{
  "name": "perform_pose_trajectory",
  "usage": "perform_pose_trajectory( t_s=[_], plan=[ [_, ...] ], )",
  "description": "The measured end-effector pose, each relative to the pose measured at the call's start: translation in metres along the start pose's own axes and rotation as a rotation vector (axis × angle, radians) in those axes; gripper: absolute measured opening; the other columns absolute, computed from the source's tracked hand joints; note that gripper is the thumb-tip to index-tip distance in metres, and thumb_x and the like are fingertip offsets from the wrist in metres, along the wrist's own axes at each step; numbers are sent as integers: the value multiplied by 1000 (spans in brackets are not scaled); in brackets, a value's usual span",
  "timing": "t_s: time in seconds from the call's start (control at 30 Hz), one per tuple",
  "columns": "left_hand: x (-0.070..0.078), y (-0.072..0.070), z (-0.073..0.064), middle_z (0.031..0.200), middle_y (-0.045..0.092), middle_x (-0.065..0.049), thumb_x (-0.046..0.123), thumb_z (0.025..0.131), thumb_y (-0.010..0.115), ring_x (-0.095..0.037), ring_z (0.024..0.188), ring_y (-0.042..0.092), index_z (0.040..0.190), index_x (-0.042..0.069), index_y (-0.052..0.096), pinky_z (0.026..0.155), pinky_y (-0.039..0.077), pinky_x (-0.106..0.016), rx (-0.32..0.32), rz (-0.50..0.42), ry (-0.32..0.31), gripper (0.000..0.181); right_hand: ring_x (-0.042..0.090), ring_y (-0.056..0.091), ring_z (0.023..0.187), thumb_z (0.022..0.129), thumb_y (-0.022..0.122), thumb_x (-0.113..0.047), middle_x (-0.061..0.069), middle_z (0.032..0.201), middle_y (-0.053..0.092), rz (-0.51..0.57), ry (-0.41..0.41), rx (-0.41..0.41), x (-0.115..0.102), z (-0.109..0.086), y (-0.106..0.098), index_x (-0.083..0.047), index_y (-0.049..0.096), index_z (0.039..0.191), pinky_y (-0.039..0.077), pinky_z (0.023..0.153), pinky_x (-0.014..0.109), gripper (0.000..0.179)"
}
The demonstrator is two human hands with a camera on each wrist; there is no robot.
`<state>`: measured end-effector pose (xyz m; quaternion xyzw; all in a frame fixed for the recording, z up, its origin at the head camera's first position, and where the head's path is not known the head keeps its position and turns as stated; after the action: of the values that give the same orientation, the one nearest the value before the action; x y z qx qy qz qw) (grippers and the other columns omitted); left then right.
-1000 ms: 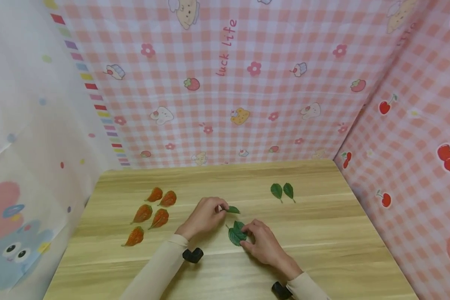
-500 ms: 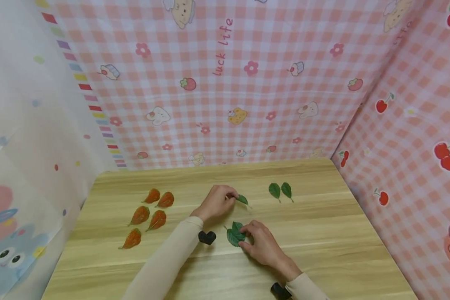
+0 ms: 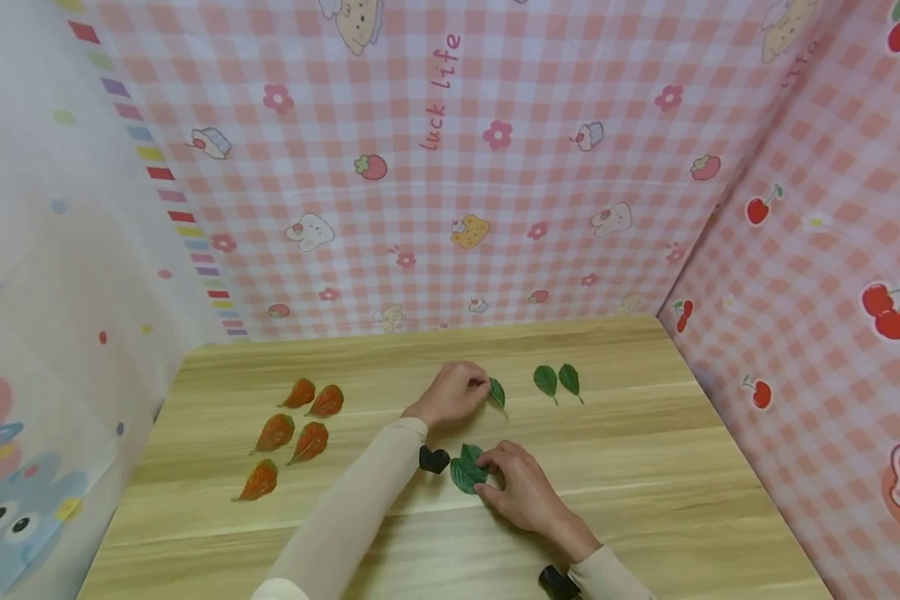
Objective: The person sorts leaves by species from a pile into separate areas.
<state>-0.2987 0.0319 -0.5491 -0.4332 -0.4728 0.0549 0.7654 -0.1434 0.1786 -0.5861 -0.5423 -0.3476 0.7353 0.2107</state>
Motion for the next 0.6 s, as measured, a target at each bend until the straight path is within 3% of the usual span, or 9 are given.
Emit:
perform_pose_trajectory(
  t_s=[0.2, 0.43, 0.6],
  plan=[
    [-13, 15, 9, 120, 83, -18, 7, 107, 76, -33, 116, 79, 112, 0, 84, 108, 64, -47, -30, 15, 10, 11, 11, 61, 94, 92, 93, -10, 0, 98, 68, 18, 6, -15, 1, 0, 0, -7, 82, 112, 54, 84, 29, 23],
    [-83, 59, 34, 123, 83, -1, 21, 108, 79, -19, 120, 77, 114, 14, 86, 110, 62, -37, -28, 89, 116, 12, 10, 60, 93, 92, 93, -11, -1, 98, 67, 15, 7, -15, 1, 0, 0, -8, 82, 112, 53, 84, 29, 23],
    [-96, 75, 45, 132, 81, 2, 27, 109, 76, -21, 129, 74, 123, 20, 86, 116, 59, -43, -61, 212, 169, 18, 9, 60, 92, 92, 93, -11, -1, 98, 67, 13, 2, -16, 2, 0, -1, -9, 82, 112, 53, 84, 28, 23]
  ],
)
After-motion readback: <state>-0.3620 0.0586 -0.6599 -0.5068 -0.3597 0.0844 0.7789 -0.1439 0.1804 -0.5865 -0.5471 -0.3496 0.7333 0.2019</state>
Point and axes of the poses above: each hand's wrist, its own z-axis towards the middle knuckle, its own y-axis out of the palm, x = y × z, the point moved 2 cm from there along z, towards the middle knuckle
